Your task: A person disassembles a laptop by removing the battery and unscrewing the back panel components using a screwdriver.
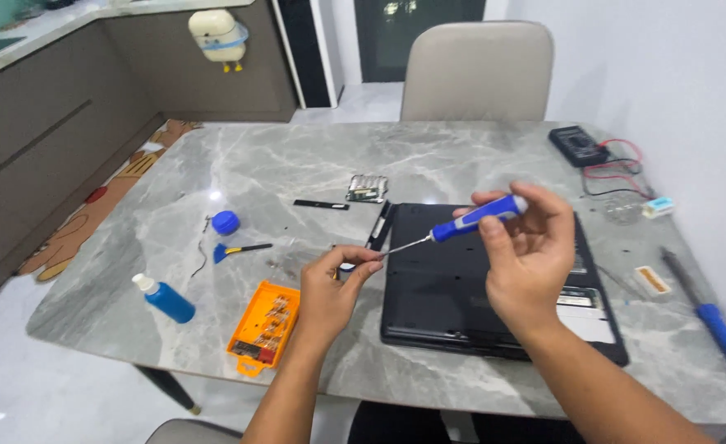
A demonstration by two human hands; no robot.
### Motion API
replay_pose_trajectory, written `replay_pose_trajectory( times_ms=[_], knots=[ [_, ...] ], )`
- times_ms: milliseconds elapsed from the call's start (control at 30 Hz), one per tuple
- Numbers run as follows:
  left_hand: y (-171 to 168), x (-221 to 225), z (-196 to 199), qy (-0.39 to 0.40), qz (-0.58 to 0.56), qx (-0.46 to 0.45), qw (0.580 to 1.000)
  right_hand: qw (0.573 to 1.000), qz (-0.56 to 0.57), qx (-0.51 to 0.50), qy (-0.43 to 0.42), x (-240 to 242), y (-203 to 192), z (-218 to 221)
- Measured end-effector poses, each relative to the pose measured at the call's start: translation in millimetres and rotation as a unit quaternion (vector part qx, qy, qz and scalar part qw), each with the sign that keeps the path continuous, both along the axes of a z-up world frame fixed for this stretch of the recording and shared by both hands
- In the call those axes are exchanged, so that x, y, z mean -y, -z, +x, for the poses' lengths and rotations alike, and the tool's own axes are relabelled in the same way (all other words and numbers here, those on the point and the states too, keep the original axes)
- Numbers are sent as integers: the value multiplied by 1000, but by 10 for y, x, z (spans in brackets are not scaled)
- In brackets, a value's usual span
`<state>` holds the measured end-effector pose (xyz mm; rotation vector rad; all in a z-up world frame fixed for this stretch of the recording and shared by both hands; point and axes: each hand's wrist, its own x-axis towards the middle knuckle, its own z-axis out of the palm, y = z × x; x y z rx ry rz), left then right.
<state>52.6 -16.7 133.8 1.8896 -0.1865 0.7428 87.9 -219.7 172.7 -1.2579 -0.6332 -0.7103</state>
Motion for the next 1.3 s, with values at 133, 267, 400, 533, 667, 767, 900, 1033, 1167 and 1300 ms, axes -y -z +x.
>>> replay_pose_trajectory(
  times_ms=[133, 267, 400, 533, 667, 767, 900, 1033, 1167, 1300],
  knots=[
    [-77, 179, -37, 6, 36, 27, 999, 1000, -9, 14, 23, 176, -69, -110],
    [-103, 325, -34, 35, 60, 56, 996, 998, -25, 33, 55, 333, -124, -200],
    [-138, 458, -10, 66, 93, 65, 991, 993, -48, 74, 72, 497, -174, -249],
    [-125, 625, 5, 74, 145, 68, 984, 989, -81, 97, 73, 645, -221, -300],
    [-94, 857, -34, 79, 208, 26, 975, 977, -150, 117, 94, 812, -175, -310],
    [-23, 1000, -49, 90, 203, 8, 975, 975, -162, 110, 109, 942, -113, -304],
    [9, 1116, -65, 107, 194, -12, 975, 977, -160, 89, 112, 1067, -100, -318],
    [-47, 1183, -75, 117, 192, -11, 974, 976, -161, 82, 120, 1141, -148, -354],
    [-113, 1215, -70, 124, 201, -25, 971, 973, -170, 83, 131, 1188, -144, -348],
    [-160, 1225, -74, 135, 198, -31, 970, 974, -165, 79, 133, 1189, -147, -353]
  ],
)
